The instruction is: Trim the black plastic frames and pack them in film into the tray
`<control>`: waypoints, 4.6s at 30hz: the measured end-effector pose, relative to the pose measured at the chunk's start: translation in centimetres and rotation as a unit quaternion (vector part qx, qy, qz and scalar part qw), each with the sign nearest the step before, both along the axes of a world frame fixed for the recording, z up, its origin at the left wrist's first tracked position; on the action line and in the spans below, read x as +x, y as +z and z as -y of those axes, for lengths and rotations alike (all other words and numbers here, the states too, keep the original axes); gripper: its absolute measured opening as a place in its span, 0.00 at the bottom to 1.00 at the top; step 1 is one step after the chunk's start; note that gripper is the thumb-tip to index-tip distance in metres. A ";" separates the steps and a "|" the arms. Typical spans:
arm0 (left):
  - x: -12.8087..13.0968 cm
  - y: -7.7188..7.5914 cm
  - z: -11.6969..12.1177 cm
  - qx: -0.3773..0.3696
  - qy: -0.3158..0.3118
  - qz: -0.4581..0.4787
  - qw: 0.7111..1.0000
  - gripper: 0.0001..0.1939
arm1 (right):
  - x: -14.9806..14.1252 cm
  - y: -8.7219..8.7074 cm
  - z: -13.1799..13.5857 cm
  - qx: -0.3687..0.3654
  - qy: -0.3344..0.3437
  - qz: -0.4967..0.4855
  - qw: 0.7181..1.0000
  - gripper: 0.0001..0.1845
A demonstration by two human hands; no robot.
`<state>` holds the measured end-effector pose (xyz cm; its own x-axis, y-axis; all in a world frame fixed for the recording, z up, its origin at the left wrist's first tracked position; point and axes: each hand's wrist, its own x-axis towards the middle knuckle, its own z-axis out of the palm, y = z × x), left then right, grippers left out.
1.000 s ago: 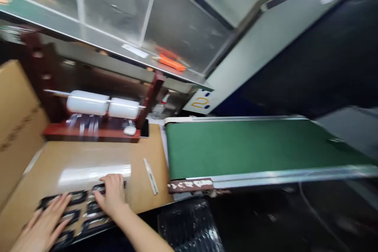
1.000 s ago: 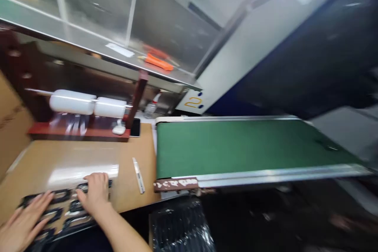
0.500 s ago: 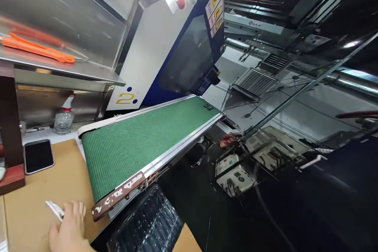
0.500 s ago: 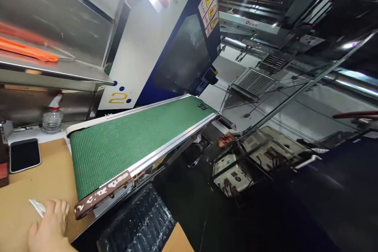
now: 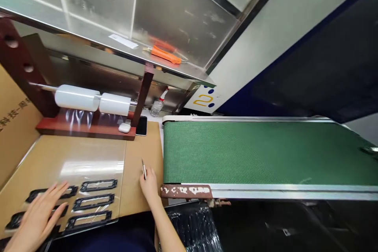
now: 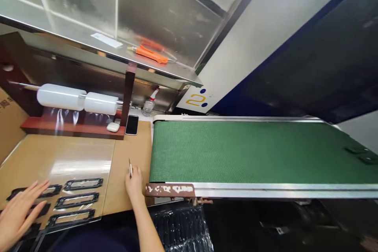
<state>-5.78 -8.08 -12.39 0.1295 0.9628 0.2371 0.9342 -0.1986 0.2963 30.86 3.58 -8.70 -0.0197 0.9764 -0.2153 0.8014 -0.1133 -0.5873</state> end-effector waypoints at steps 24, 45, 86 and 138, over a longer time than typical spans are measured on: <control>0.8 3.1 -1.5 -0.084 -0.172 -0.134 0.972 0.42 | -11.8 4.5 6.1 0.025 0.422 0.137 0.896 0.10; 0.9 3.3 -1.7 -0.066 -0.179 -0.121 0.974 0.42 | -3.0 5.7 5.5 -0.014 0.390 0.165 0.906 0.07; 1.4 4.4 -4.6 -0.028 -0.137 -0.142 0.980 0.32 | -5.9 6.7 0.8 -0.051 0.404 0.198 0.892 0.11; -9.3 1.3 0.3 -0.180 0.002 0.066 0.981 0.27 | -18.0 6.9 2.2 -0.021 0.455 0.197 0.868 0.11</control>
